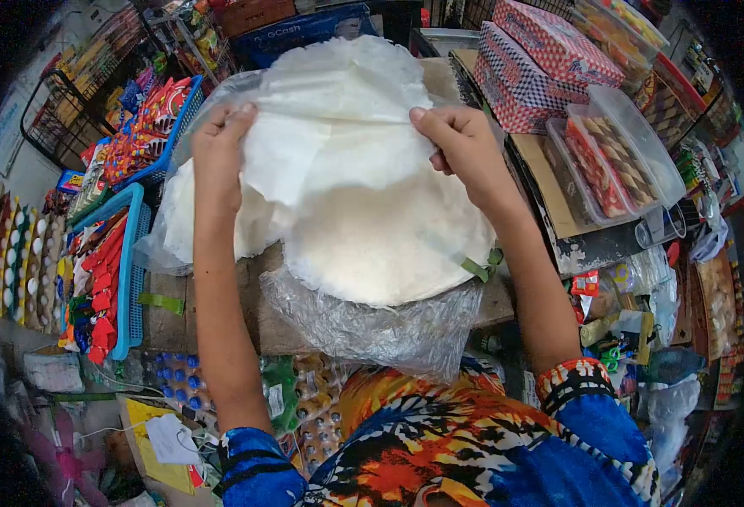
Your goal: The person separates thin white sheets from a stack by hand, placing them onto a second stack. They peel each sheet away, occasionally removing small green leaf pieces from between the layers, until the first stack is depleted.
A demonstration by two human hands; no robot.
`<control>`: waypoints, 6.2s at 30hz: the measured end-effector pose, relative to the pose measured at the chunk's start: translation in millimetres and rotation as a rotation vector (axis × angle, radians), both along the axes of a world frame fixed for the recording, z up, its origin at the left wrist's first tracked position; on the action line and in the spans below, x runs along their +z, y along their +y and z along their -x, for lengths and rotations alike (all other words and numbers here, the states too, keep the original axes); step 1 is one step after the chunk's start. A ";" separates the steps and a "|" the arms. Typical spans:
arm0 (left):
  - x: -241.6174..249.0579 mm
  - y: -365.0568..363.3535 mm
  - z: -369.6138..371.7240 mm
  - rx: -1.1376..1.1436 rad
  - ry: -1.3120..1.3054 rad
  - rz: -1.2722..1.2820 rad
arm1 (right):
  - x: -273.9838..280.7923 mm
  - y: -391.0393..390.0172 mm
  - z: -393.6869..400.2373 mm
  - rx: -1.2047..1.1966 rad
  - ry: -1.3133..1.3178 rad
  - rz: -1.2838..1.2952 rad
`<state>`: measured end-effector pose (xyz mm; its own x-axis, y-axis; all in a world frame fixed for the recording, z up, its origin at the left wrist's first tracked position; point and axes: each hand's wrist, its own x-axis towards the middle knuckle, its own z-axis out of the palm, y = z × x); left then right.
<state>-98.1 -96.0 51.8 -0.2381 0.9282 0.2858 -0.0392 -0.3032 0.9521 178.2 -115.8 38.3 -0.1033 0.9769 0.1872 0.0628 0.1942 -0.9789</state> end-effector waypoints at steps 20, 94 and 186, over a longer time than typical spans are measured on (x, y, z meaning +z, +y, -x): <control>-5.8 -24.4 -47.7 -0.637 0.396 0.117 | 17.4 -24.2 -2.5 0.603 -0.125 -0.177; 1.3 -34.3 -55.2 -0.489 0.467 0.094 | -11.1 4.8 0.9 0.229 0.283 0.154; -22.6 15.2 139.4 1.056 0.670 -0.187 | 11.0 22.2 -52.4 -0.245 0.878 -0.160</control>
